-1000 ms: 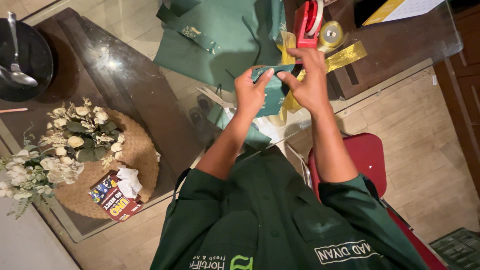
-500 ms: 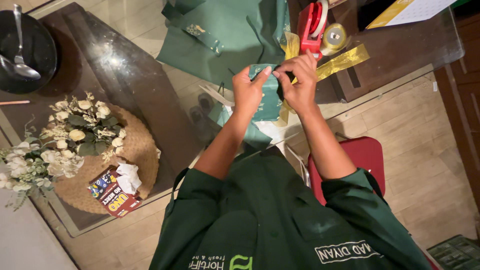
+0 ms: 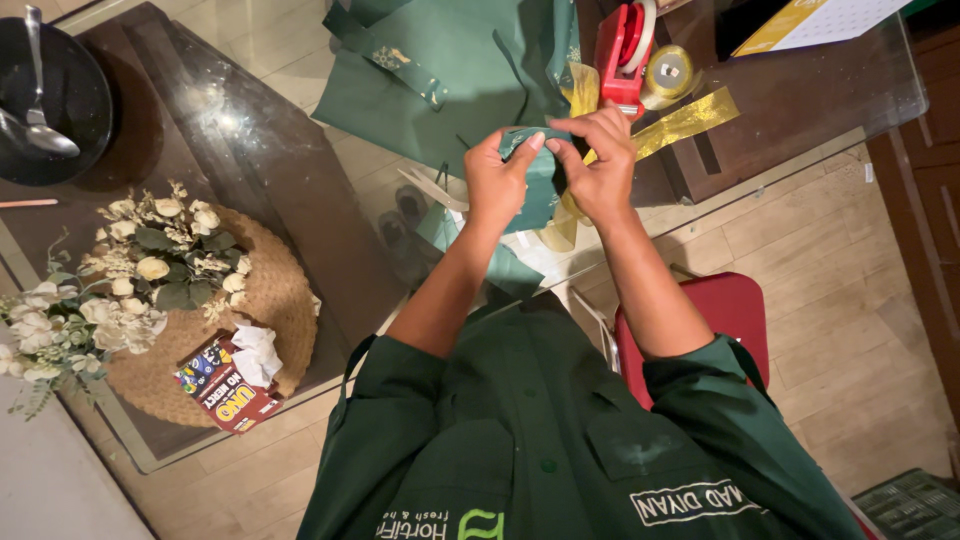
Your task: The person folds a teal gift-wrapped box, pleats a green paper fan, and secures it with tape. They use scissors to cut tape and adjust the fan on the box. The process involves folding, taping, and arranging decorative paper elements.
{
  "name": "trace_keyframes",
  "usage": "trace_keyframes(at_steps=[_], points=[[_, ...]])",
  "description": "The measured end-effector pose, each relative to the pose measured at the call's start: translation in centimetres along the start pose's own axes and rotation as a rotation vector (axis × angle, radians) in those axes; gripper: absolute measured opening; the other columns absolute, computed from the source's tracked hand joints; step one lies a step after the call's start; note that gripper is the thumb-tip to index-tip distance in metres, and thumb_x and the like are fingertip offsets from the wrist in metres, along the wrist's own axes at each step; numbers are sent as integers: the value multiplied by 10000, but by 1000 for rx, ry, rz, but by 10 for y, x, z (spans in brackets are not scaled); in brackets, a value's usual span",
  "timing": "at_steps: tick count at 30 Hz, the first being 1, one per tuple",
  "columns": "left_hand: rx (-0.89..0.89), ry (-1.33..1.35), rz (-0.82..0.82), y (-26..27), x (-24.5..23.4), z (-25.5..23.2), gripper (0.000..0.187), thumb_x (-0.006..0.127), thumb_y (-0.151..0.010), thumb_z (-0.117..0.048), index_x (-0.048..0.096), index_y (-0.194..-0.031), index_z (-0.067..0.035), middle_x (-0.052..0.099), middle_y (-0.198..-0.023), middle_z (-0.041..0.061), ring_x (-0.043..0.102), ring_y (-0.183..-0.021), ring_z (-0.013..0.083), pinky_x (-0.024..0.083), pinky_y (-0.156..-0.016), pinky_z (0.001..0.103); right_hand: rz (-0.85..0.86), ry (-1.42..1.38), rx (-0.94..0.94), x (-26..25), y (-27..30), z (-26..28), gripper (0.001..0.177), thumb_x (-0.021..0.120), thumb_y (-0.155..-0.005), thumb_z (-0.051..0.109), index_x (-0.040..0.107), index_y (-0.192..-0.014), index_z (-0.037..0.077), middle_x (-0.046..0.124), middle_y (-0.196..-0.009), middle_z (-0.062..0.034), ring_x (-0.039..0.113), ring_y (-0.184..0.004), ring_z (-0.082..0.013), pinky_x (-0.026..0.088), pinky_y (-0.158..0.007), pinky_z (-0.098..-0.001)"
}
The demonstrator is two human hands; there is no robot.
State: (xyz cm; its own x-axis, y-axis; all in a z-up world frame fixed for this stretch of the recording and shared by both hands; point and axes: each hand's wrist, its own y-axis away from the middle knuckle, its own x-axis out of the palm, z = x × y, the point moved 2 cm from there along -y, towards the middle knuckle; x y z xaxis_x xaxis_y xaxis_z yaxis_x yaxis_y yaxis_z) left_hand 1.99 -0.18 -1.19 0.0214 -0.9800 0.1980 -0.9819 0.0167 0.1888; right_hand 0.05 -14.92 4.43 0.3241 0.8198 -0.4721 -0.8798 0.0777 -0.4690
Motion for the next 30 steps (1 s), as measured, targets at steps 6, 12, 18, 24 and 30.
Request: trace_keyframes(at_steps=[6,12,18,24,30], points=[[145,-103,5,-3,1,2,181,790,-922,-125,747,-1006,30,705,-802,-12,558,-736,36,492,-640,236,45,-66,113,-1,-1,-4,216,851,-823,-14,748,-1009,28,688,-925,-94,601,-891,-255,472,-811,-349],[232,-240,12,-1,-1,-9,160,790,-914,-112,750,-994,20,719,-768,30,568,-721,42,505,-647,246,142,-87,203,-3,-6,-9,169,829,-836,-22,717,-956,19,694,-910,-84,625,-853,-237,488,-758,-333],[237,-210,42,-2,-2,-14,129,780,-911,-101,745,-964,12,723,-780,40,584,-722,49,502,-648,251,250,-70,192,-2,-12,-12,171,808,-820,-33,682,-930,1,642,-870,-101,611,-831,-252,473,-736,-357],[227,-263,33,-4,-7,-11,138,778,-907,-123,740,-945,4,701,-754,36,579,-703,55,494,-630,255,325,21,60,-5,-21,-10,159,829,-827,17,693,-909,14,626,-856,-110,594,-848,-323,445,-749,-418],[227,-279,54,-2,-12,-1,145,782,-905,-138,724,-926,-7,686,-740,21,567,-694,55,484,-621,254,328,140,-88,-4,-23,-4,157,836,-796,65,705,-874,25,628,-847,-111,602,-868,-355,430,-788,-466]])
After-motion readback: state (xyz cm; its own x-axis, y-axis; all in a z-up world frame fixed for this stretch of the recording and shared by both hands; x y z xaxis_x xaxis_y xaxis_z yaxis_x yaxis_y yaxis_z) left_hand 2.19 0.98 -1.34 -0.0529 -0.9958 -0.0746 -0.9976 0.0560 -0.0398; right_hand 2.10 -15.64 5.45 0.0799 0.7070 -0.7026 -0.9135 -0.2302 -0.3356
